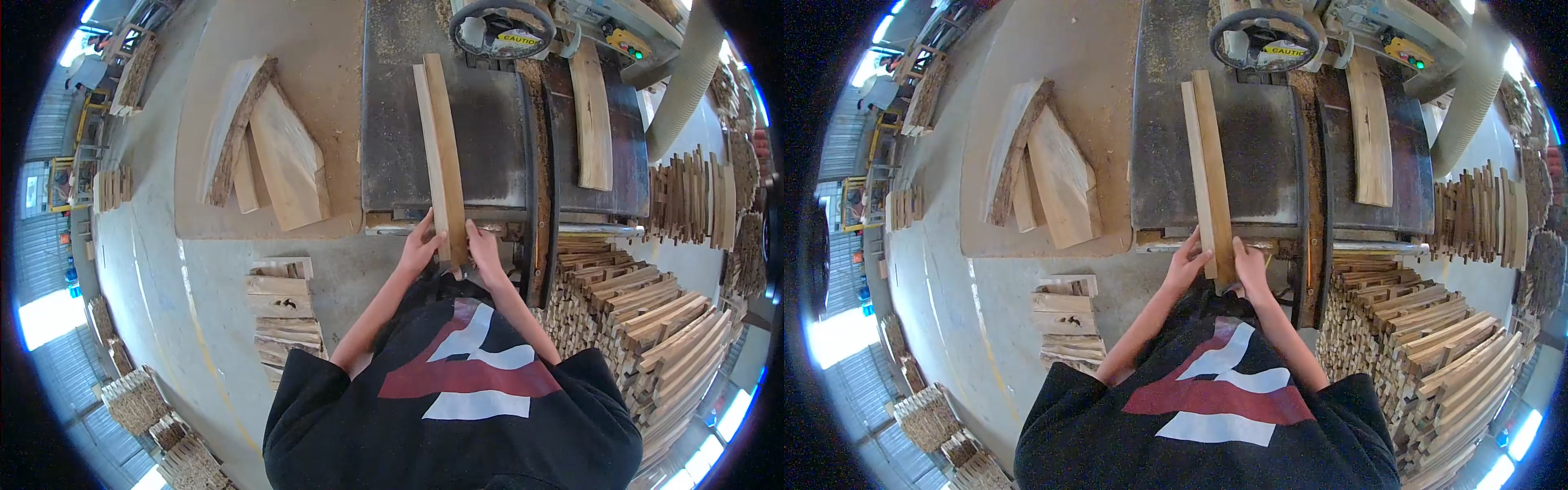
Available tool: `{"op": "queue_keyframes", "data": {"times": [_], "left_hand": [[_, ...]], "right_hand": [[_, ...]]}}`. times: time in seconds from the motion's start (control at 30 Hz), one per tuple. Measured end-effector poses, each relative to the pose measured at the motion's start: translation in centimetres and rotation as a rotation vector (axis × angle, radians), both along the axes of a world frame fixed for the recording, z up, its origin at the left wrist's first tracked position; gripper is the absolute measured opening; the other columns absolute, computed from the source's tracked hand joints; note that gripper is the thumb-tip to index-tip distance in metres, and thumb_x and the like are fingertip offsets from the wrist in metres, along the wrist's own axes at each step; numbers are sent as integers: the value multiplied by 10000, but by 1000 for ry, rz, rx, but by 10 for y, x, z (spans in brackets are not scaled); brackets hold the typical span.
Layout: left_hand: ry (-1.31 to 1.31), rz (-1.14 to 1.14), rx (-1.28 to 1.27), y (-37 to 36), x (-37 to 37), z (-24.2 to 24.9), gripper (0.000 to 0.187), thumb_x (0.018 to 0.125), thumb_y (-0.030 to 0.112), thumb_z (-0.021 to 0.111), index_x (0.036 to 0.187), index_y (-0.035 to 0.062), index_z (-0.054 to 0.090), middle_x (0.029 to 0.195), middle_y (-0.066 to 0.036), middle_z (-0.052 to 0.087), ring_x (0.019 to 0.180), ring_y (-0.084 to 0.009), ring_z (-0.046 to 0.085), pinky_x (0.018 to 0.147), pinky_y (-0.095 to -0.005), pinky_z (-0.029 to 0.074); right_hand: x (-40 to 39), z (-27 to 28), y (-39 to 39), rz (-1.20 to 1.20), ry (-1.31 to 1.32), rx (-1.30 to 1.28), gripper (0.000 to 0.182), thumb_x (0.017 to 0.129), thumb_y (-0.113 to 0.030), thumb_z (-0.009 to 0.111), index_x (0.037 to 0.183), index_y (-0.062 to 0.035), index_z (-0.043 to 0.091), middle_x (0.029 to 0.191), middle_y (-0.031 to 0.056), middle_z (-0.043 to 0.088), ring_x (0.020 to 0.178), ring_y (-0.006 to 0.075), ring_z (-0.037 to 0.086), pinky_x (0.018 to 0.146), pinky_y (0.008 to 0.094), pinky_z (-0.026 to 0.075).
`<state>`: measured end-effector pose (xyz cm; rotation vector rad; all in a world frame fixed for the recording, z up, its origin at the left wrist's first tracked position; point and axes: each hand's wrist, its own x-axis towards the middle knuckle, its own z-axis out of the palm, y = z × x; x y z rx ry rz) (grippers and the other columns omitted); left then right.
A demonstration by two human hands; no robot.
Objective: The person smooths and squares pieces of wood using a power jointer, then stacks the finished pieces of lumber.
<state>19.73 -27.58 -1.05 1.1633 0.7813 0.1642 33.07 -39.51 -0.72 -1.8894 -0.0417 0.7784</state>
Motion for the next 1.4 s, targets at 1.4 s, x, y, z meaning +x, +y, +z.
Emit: {"op": "queue_keyframes", "data": {"times": [1.4], "left_hand": [[204, -96, 295, 5, 9, 26, 830, 841, 186, 792, 1516, 14, 342, 1207, -149, 665, 1074, -177, 646, 906, -338, 525]], "right_hand": [[4, 24, 6, 171, 377, 310, 513, 932, -151, 679, 1403, -5, 538, 1300, 91, 627, 1149, 140, 591, 985, 296, 470]]}}
